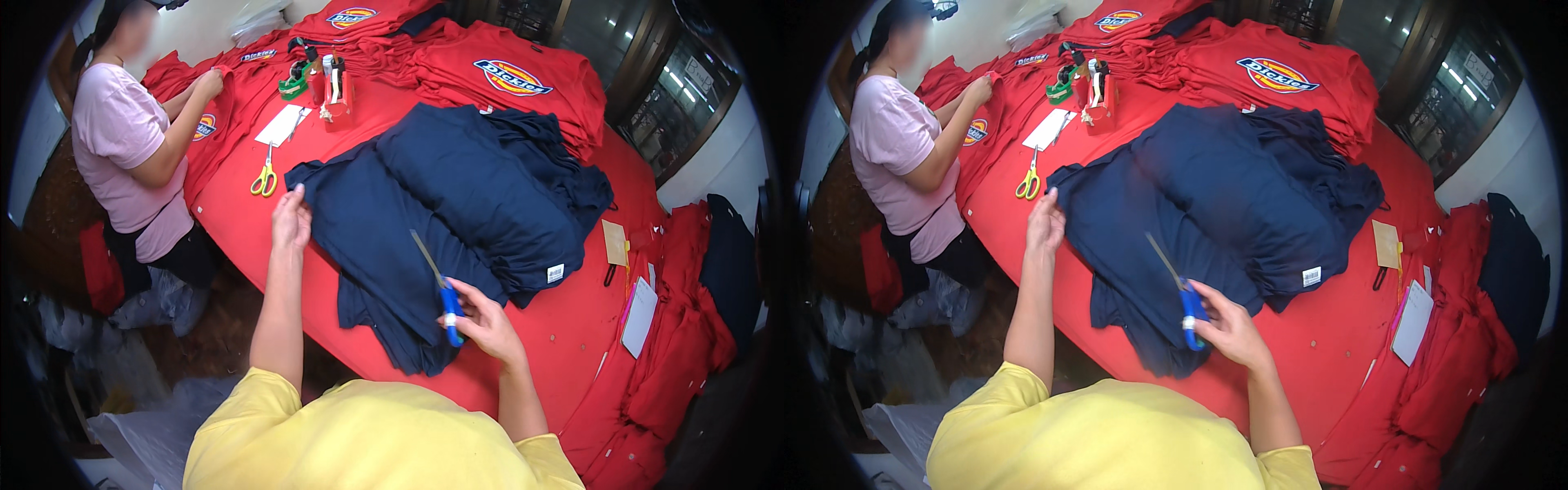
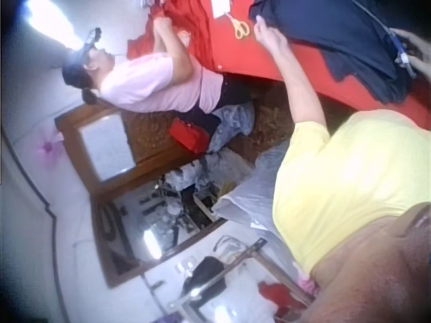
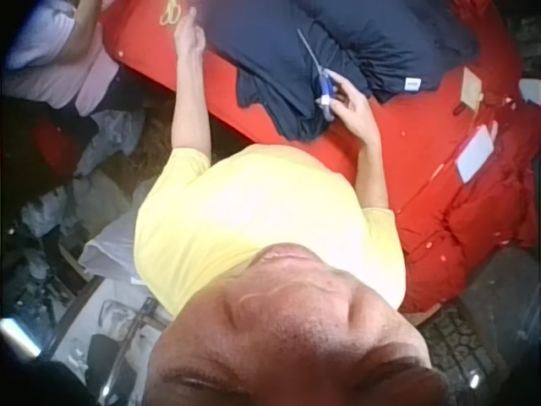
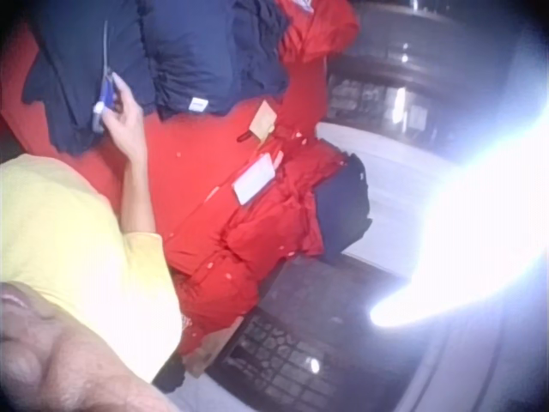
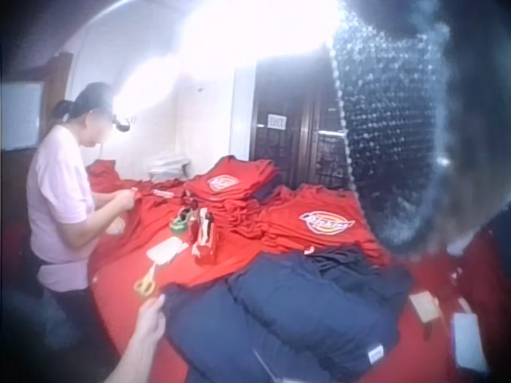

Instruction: The person trims loose threads from dark shirts using scissors at a large table covered in red garments.

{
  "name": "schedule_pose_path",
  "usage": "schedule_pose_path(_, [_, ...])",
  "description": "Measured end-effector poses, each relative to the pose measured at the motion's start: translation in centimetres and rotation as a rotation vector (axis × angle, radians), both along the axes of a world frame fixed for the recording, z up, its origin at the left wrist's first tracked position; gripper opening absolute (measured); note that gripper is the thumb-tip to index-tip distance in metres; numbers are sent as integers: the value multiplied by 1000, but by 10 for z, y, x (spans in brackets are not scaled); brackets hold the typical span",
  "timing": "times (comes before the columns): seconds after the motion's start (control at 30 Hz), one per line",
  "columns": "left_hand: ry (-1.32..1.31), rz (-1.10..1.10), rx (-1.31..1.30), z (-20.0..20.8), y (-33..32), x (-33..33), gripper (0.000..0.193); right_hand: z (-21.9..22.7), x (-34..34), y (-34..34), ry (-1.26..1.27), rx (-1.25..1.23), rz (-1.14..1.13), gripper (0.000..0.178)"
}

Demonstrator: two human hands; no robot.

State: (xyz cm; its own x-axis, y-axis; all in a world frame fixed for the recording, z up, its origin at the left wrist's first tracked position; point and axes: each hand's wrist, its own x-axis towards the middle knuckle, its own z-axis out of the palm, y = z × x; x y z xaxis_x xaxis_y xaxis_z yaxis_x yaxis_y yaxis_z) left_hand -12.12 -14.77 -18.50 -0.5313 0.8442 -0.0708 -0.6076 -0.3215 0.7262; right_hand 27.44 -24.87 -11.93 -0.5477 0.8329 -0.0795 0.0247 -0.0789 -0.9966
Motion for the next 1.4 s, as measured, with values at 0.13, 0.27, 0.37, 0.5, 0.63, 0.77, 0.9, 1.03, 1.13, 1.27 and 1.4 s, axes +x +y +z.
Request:
schedule_pose_path(0.13, [-168, -187, 23, 39, -11, 54, 9, 4, -39, 24, -133, 291, 74, 59])
schedule_pose_path(0.27, [-12, -233, 54, 54, -22, 68, 5, 4, -69, 52, -249, 561, 39, 58])
schedule_pose_path(0.37, [27, -183, 82, 69, -24, 79, 5, 1, -86, 75, -269, 707, -6, 58])
schedule_pose_path(0.5, [42, -205, 44, 79, -27, 80, 4, -4, -99, 96, -287, 794, -5, 58])
schedule_pose_path(0.63, [101, -244, 15, 69, -25, 69, 4, -8, -105, 106, -267, 783, 29, 58])
schedule_pose_path(0.77, [126, -243, 5, 73, -27, 70, 4, -6, -105, 107, -287, 768, 46, 58])
schedule_pose_path(0.9, [163, -247, -17, 77, -27, 72, 4, 1, -103, 107, -295, 760, 68, 58])
schedule_pose_path(1.03, [157, -257, -25, 74, -26, 70, 4, 4, -99, 105, -280, 682, 100, 58])
schedule_pose_path(1.13, [147, -267, -35, 79, -26, 74, 2, -4, -98, 107, -244, 718, 78, 56])
schedule_pose_path(1.27, [146, -265, -52, 81, -25, 74, 2, -1, -98, 105, -175, 468, 108, 53])
schedule_pose_path(1.4, [151, -266, -46, 79, -25, 74, 4, -4, -98, 105, -194, 511, 98, 50])
